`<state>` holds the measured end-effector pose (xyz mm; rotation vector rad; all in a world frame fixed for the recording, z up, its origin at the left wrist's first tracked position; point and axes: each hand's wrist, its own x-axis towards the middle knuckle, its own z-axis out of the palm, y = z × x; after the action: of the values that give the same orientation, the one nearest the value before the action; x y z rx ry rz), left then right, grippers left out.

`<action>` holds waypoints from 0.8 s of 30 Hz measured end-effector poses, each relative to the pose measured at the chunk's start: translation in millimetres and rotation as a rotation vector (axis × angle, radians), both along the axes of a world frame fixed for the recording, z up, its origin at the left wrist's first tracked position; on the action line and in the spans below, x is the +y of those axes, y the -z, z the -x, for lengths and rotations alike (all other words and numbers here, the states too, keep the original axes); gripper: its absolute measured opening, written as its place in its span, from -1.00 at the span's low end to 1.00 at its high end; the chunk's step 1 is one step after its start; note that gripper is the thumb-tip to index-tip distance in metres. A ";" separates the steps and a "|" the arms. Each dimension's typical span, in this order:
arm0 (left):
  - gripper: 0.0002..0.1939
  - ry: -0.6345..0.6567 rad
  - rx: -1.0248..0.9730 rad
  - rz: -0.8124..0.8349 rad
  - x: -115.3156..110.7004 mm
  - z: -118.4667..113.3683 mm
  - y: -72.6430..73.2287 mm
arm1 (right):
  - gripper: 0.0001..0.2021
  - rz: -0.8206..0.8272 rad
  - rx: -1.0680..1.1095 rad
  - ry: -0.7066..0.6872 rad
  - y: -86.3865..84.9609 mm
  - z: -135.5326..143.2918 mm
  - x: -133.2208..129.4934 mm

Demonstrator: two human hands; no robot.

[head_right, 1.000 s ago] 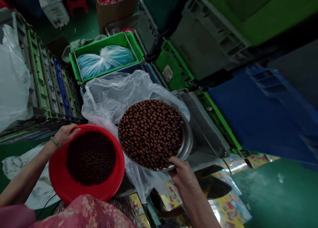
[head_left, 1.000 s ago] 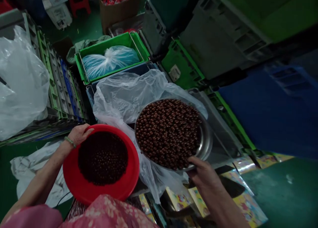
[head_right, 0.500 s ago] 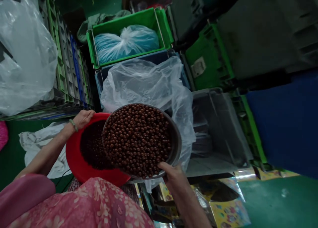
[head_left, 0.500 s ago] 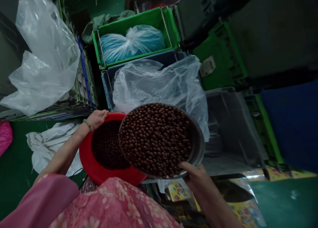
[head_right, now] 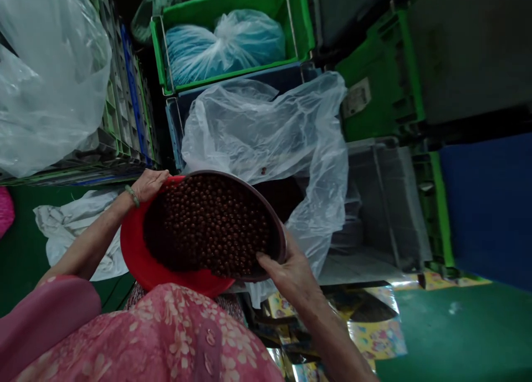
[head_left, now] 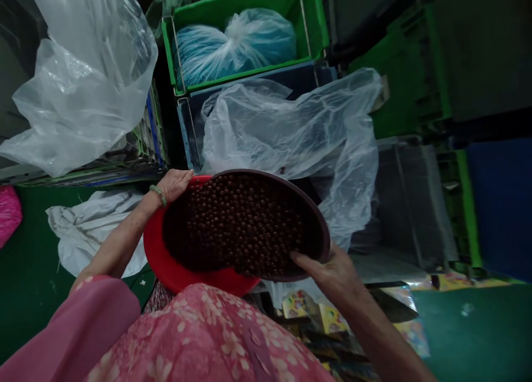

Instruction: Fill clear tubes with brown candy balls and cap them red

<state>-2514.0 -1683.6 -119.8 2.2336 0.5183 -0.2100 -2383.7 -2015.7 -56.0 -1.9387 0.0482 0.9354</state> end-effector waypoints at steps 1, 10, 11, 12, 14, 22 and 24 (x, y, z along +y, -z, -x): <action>-0.52 -0.007 -0.003 0.011 -0.2 0.7 -0.2 | -0.26 -0.024 -0.051 -0.059 -2.6 1.6 1.3; -0.53 -0.059 -0.037 0.013 0.4 9.7 0.2 | -0.27 0.113 -0.759 -0.755 -44.5 29.3 15.2; -0.53 -0.059 -0.042 0.014 0.6 10.4 1.1 | -0.25 0.112 -0.844 -0.819 -49.7 34.6 18.3; -0.53 -0.059 -0.047 0.015 0.9 11.0 2.1 | -0.23 0.119 -0.921 -0.878 -54.5 40.3 21.5; -0.54 -0.057 -0.058 0.015 1.4 11.8 4.1 | -0.21 0.152 -1.058 -0.975 -62.1 52.4 27.4; -0.60 -0.043 -0.083 -0.022 3.8 13.0 5.3 | -0.39 0.082 -1.323 -1.124 -68.9 74.9 29.6; -0.61 -0.038 -0.084 -0.035 4.6 13.0 3.9 | -0.49 -0.016 -1.341 -1.065 -72.9 74.7 28.1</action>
<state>-2526.9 -1678.9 -123.6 2.2539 0.5222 -0.0874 -2458.4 -1987.6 17.0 -2.1610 -1.8479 0.0136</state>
